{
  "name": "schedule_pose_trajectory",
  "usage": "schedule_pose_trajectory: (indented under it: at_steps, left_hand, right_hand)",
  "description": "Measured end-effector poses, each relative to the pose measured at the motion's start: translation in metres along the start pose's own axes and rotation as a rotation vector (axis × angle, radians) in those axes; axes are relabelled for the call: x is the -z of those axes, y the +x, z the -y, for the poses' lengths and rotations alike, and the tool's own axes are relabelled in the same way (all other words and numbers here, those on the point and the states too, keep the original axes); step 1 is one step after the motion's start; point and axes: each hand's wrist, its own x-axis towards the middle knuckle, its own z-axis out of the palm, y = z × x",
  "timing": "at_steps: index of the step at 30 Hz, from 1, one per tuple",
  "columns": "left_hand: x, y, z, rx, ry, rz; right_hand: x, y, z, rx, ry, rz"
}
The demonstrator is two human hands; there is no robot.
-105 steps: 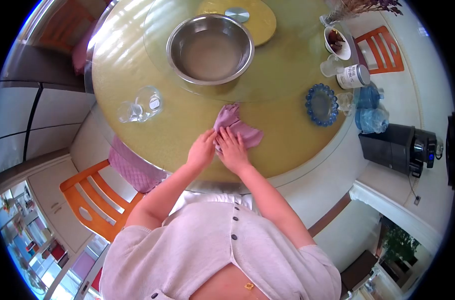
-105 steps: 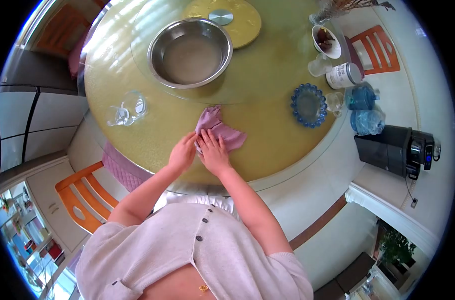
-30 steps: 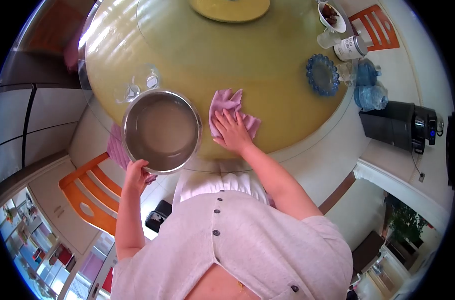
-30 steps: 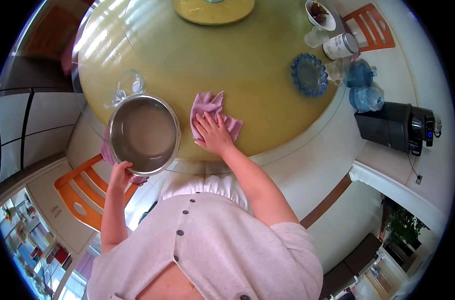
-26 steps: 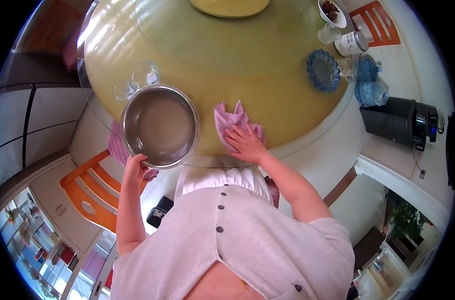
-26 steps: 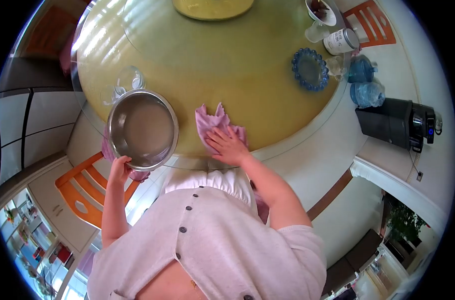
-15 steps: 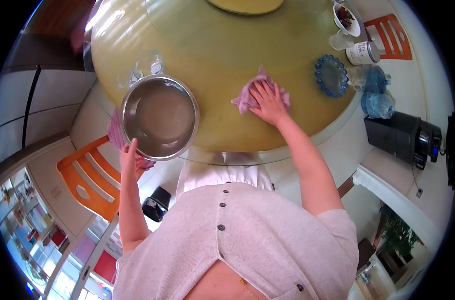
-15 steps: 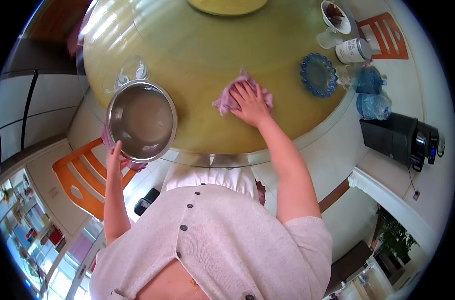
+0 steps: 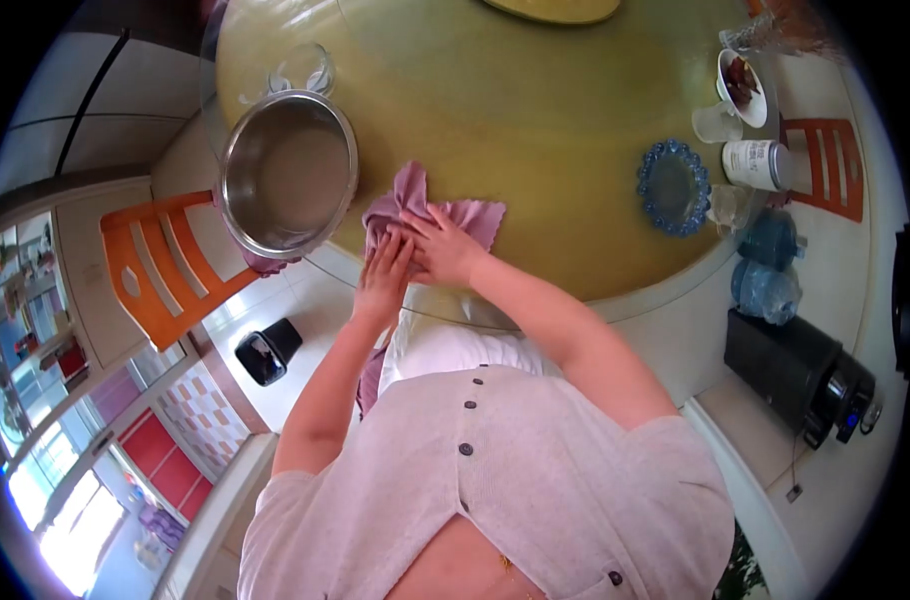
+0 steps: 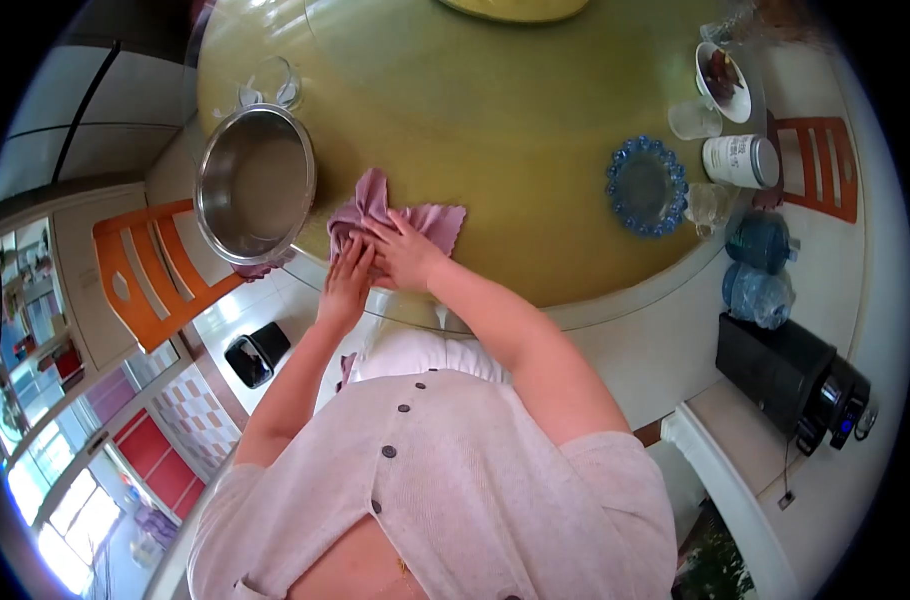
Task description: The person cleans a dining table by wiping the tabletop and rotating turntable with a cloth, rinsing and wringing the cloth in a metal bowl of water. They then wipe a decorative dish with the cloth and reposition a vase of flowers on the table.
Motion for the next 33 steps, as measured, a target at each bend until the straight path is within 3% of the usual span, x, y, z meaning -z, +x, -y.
schedule_pose_trajectory:
  at_steps: [4, 8, 10, 11, 13, 16, 18, 20, 24, 26, 30, 33]
  left_hand:
    - [-0.025, -0.046, -0.027, 0.026, -0.018, 0.191]
    - [-0.036, -0.050, -0.055, -0.091, -0.065, 0.331]
    - [-0.038, -0.041, -0.073, -0.278, -0.063, 0.478]
    - [-0.041, -0.036, -0.081, -0.278, -0.067, 0.474]
    - [-0.044, -0.023, -0.088, -0.543, -0.101, 0.551]
    - [-0.040, -0.014, -0.080, -0.592, -0.173, 0.616]
    - [-0.036, -0.018, -0.066, -0.558, -0.179, 0.630]
    - [-0.026, -0.028, -0.044, -0.321, -0.110, 0.548]
    - [-0.007, -0.030, -0.001, -0.125, 0.009, 0.501]
    - [-0.006, -0.025, 0.013, 0.058, -0.053, 0.321]
    - [-0.013, 0.005, 0.028, 0.083, -0.066, 0.125]
    - [-0.016, 0.004, 0.011, 0.141, -0.033, 0.111]
  right_hand:
    - [-0.004, -0.044, 0.017, 0.108, 0.094, 0.069]
    - [-0.001, -0.103, 0.025, 0.041, 0.154, 0.051]
    - [0.008, -0.137, 0.024, 0.023, 0.152, 0.141]
    - [0.012, -0.153, 0.023, 0.001, 0.154, 0.227]
    - [0.012, -0.185, 0.015, 0.011, 0.158, 0.228]
    - [0.011, -0.185, 0.010, 0.024, 0.181, 0.203]
    - [0.010, -0.169, 0.012, 0.023, 0.206, 0.183]
    - [0.009, -0.125, 0.014, 0.010, 0.184, 0.115]
    - [0.007, -0.041, 0.016, 0.022, 0.113, 0.021]
    - [0.010, -0.012, 0.012, 0.005, 0.059, 0.026]
    - [-0.003, 0.014, -0.005, -0.045, 0.067, 0.050]
    - [-0.008, 0.005, 0.003, -0.022, 0.015, 0.009]
